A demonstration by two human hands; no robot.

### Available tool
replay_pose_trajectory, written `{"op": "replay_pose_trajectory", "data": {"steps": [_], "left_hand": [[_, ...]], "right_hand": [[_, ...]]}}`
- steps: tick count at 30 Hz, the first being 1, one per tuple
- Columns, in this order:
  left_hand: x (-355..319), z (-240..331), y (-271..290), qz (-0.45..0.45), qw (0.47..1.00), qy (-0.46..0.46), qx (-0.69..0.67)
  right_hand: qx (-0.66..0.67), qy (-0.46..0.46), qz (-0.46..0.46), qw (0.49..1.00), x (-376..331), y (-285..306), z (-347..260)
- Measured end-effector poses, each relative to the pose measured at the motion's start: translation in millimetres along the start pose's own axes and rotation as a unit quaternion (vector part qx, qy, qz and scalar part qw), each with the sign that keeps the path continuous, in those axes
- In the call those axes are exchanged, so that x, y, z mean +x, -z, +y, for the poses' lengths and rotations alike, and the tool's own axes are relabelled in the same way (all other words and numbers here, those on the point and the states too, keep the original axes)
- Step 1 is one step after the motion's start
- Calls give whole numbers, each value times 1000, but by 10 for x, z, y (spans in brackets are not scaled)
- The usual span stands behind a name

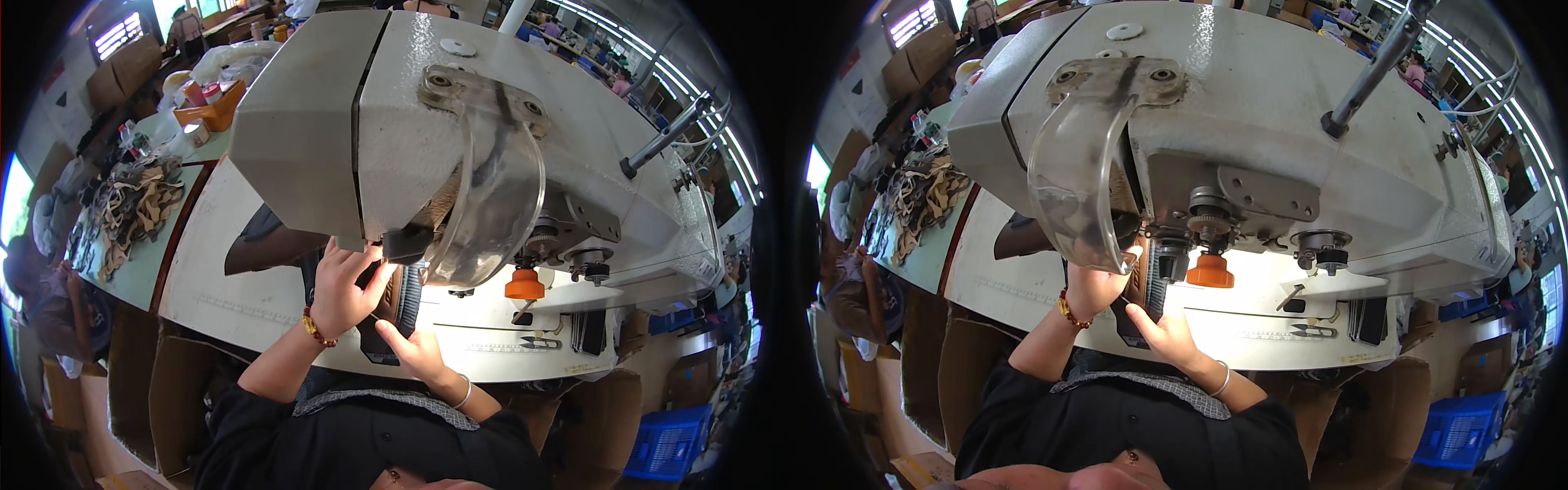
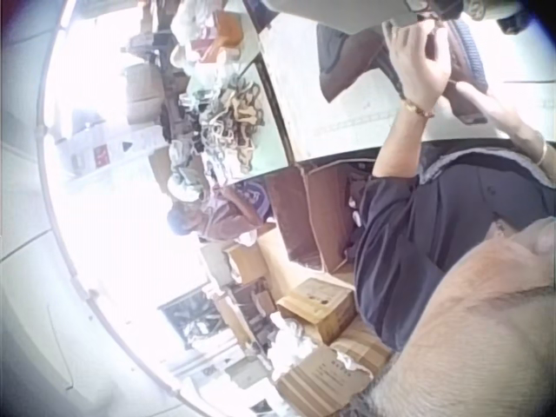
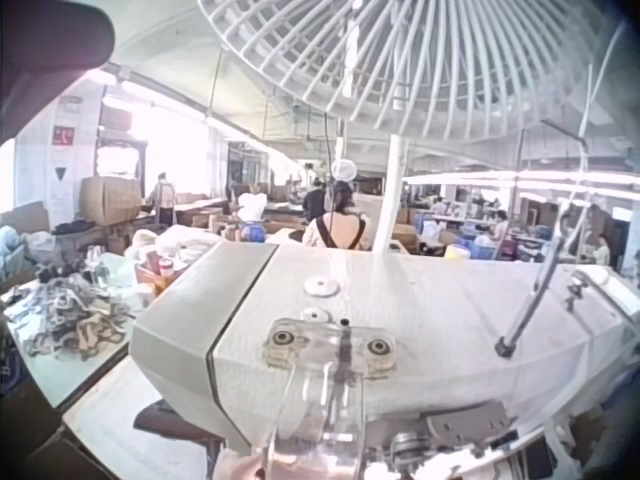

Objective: The person sews a shoe upper piece using a sewing machine, places it into a box, and retrieves another shoe upper piece to sew with the sewing machine.

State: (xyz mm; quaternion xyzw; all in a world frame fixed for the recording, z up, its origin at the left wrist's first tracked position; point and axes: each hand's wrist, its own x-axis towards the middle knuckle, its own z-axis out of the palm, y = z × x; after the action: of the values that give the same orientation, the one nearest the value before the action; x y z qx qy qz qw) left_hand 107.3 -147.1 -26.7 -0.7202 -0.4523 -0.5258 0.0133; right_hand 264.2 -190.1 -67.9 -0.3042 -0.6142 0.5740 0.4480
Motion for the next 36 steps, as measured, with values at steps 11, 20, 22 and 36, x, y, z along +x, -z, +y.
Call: {"op": "replay_pose_trajectory", "data": {"steps": [11,20,22,36], "left_hand": [[-36,-137,-57,-26,999,2,45],[-12,18,127,-100,994,27,26],[-12,101,158,-99,994,25,43],[27,35,75,-98,994,25,44]], "right_hand": [[43,-22,-2,999,76,30,-75],[86,-32,28,995,-16,-12,137],[84,-26,25,996,-14,6,150],[85,-24,14,996,99,33,-4]]}}
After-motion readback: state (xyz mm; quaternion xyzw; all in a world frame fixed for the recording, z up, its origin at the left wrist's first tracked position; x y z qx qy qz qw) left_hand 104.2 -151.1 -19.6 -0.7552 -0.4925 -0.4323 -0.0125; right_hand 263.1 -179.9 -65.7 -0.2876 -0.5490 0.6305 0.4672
